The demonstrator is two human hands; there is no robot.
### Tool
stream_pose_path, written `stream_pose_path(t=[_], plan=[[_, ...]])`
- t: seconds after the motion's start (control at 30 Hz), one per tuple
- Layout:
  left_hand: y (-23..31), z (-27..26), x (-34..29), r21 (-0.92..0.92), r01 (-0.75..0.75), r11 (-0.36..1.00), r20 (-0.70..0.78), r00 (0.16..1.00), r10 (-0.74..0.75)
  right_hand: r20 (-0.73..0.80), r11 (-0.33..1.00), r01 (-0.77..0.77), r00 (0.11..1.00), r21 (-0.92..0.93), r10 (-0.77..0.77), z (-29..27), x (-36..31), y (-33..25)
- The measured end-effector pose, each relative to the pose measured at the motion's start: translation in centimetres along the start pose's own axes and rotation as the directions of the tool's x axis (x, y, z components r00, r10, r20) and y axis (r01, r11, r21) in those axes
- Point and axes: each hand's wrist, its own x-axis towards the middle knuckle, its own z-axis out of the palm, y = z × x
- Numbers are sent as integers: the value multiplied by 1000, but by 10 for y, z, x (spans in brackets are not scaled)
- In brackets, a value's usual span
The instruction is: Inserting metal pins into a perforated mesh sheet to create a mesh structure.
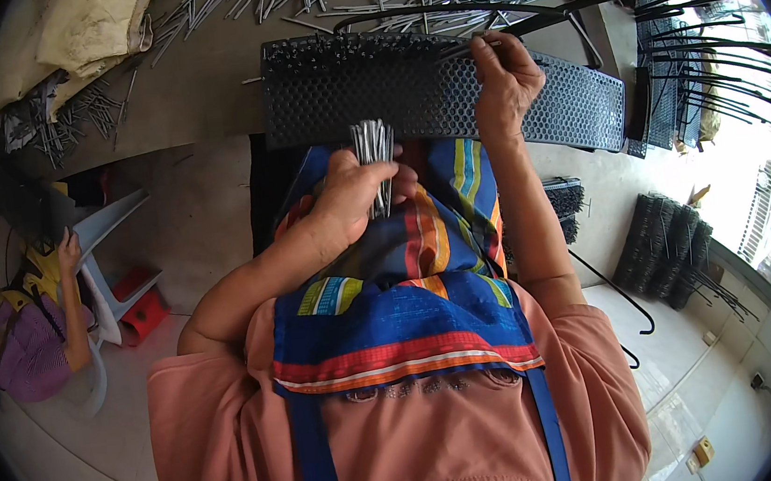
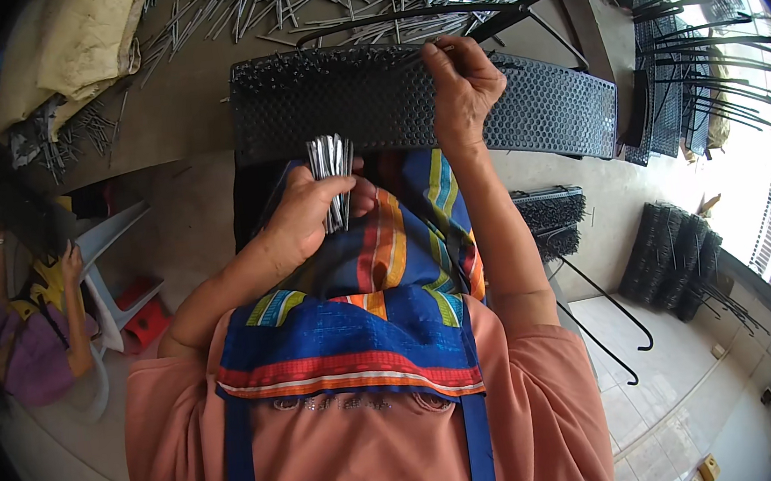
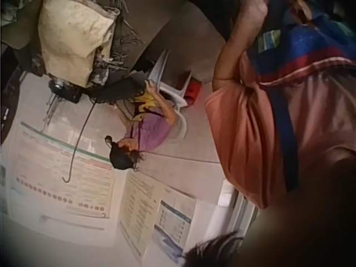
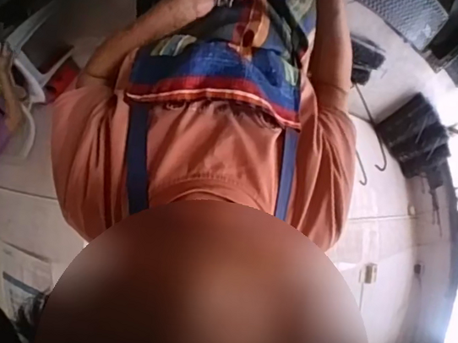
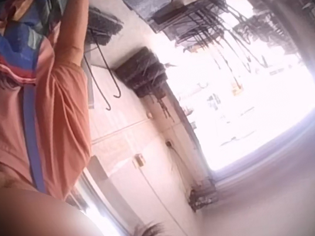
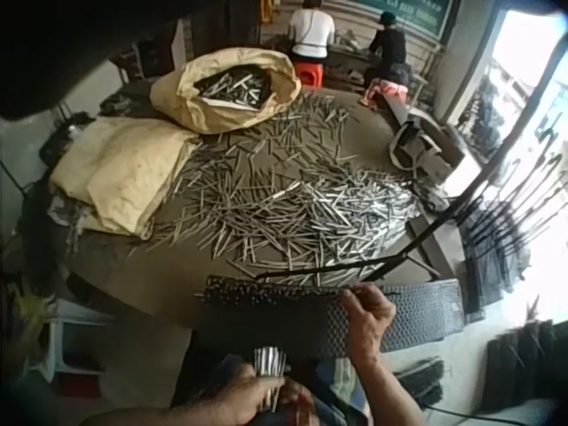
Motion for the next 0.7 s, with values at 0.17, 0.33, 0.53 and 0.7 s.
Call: stream_pose_path(t=[0.17, 0.33, 0.53, 0.7], plan=[[-5, -5, -11, 101, 62, 993, 47, 997, -67, 199, 864, 399, 915, -307, -351, -3, 2, 6], [4, -2, -13, 15, 17, 1000, -27, 999, -16, 272, 805, 467, 881, -366, -387, -4, 4, 5], [3, -6, -5, -31, 5, 999, -31, 999, -6, 272, 843, 410, 905, -347, -328, 1, -7, -1], [4, -7, -4, -88, -16, 996, -36, 999, 13, 282, 822, 449, 888, -352, -364, 3, -12, -2]])
